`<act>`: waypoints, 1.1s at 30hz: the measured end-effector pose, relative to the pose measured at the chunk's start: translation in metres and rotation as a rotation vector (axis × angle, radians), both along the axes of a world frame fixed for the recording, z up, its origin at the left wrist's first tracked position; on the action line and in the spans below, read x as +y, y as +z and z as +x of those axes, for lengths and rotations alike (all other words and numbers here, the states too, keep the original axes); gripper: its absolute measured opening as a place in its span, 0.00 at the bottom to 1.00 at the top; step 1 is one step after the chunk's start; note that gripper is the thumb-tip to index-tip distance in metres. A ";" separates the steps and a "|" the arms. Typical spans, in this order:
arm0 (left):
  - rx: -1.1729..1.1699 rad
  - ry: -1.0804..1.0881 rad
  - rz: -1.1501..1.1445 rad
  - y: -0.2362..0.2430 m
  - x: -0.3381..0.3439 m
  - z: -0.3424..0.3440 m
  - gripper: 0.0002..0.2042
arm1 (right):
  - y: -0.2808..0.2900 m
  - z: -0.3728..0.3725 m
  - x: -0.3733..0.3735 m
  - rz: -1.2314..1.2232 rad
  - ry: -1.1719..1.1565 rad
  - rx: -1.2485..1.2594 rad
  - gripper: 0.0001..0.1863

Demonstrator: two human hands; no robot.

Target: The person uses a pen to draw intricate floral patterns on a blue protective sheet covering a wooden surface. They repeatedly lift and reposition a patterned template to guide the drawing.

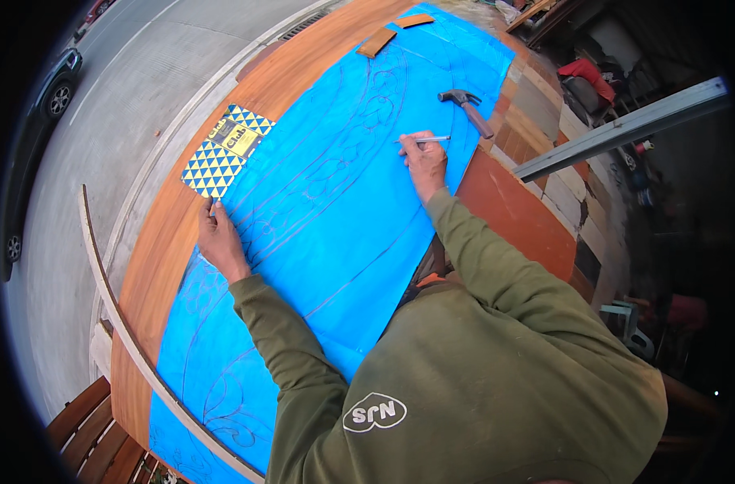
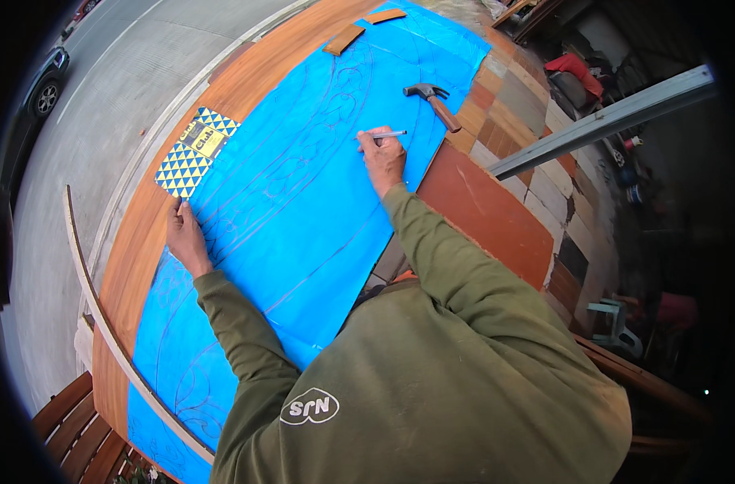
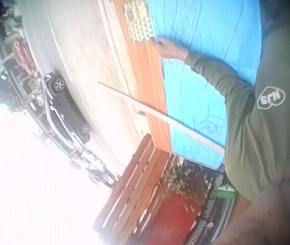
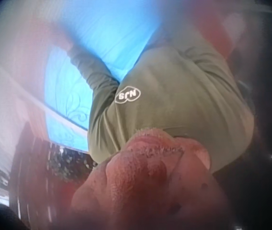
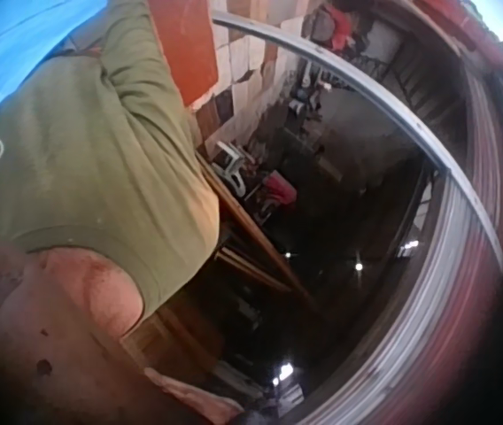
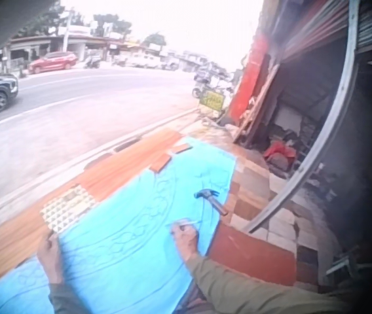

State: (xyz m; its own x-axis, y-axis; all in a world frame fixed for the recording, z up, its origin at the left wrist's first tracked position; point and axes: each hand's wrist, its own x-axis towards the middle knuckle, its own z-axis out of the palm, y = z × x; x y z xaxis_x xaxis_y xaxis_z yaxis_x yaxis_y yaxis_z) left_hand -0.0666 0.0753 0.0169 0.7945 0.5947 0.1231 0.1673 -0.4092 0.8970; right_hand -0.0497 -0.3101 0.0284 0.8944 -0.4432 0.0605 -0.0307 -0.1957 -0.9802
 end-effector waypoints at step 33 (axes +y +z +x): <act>0.017 -0.044 0.009 -0.004 0.002 0.000 0.20 | -0.004 0.002 -0.005 -0.071 -0.021 0.004 0.14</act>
